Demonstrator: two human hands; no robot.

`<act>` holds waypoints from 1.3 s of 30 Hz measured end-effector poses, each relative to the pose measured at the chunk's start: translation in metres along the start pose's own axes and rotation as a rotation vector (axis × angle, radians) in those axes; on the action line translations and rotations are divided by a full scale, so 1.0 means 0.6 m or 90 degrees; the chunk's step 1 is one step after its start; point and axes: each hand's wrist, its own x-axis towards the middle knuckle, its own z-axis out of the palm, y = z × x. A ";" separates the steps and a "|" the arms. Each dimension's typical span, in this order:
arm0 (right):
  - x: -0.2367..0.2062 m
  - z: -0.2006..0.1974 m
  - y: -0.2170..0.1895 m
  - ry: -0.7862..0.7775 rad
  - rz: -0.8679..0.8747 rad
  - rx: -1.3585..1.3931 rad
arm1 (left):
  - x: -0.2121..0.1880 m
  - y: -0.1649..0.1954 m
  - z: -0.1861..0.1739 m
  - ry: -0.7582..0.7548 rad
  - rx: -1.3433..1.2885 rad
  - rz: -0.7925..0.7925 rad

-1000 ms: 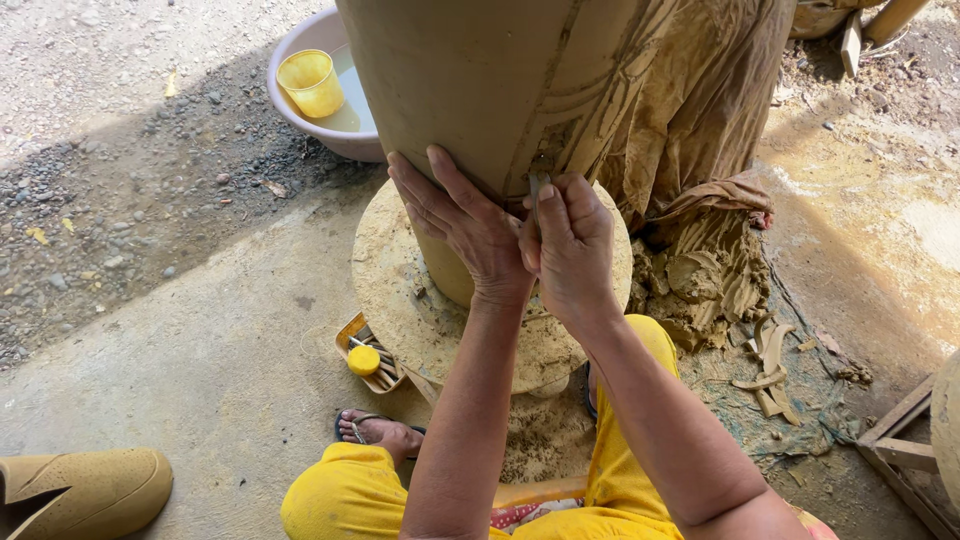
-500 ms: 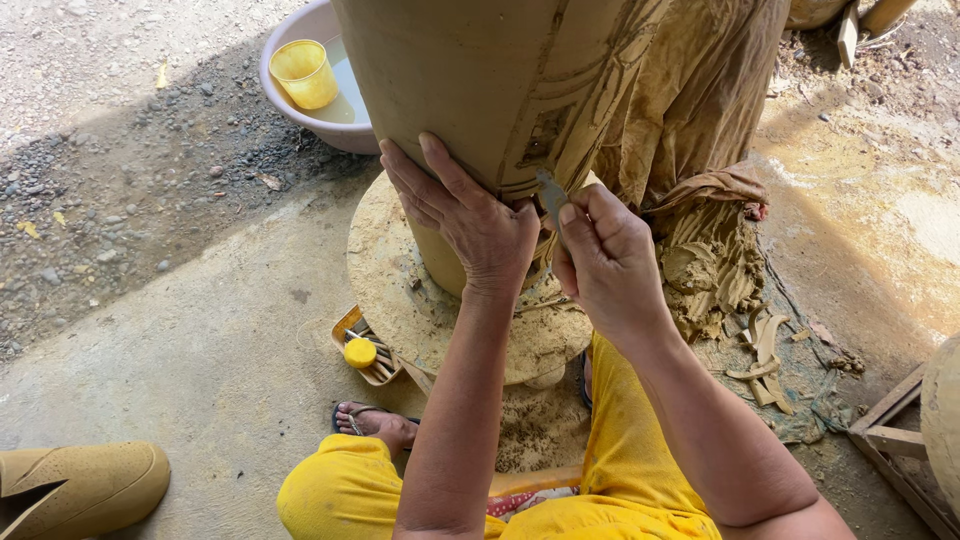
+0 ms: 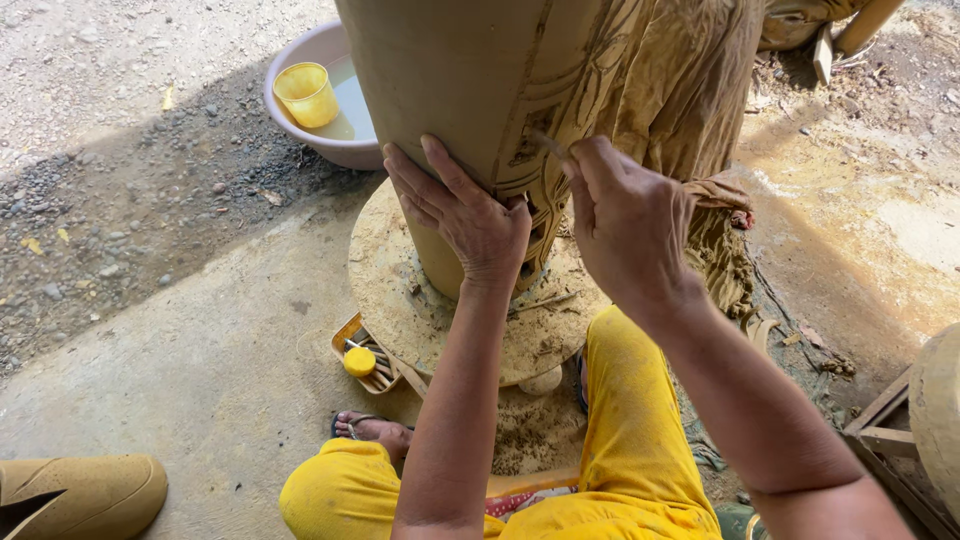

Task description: The person sits cross-legged on the ground and carves intricate geometric patterns into a large clay pot using a small knife. The pot is placed on a rotating wooden stand, which the person turns with their left hand to access different sections while carving with their right hand.

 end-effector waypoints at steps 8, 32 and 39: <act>0.029 -0.013 0.015 -0.030 -0.123 -0.232 | -0.001 0.002 -0.003 -0.038 -0.012 -0.034; 0.149 -0.044 -0.001 -0.221 -0.344 -0.435 | 0.005 0.011 0.014 0.009 -0.049 -0.063; 0.039 0.009 -0.014 -0.020 -0.238 -0.393 | -0.003 0.010 0.011 -0.007 -0.030 -0.062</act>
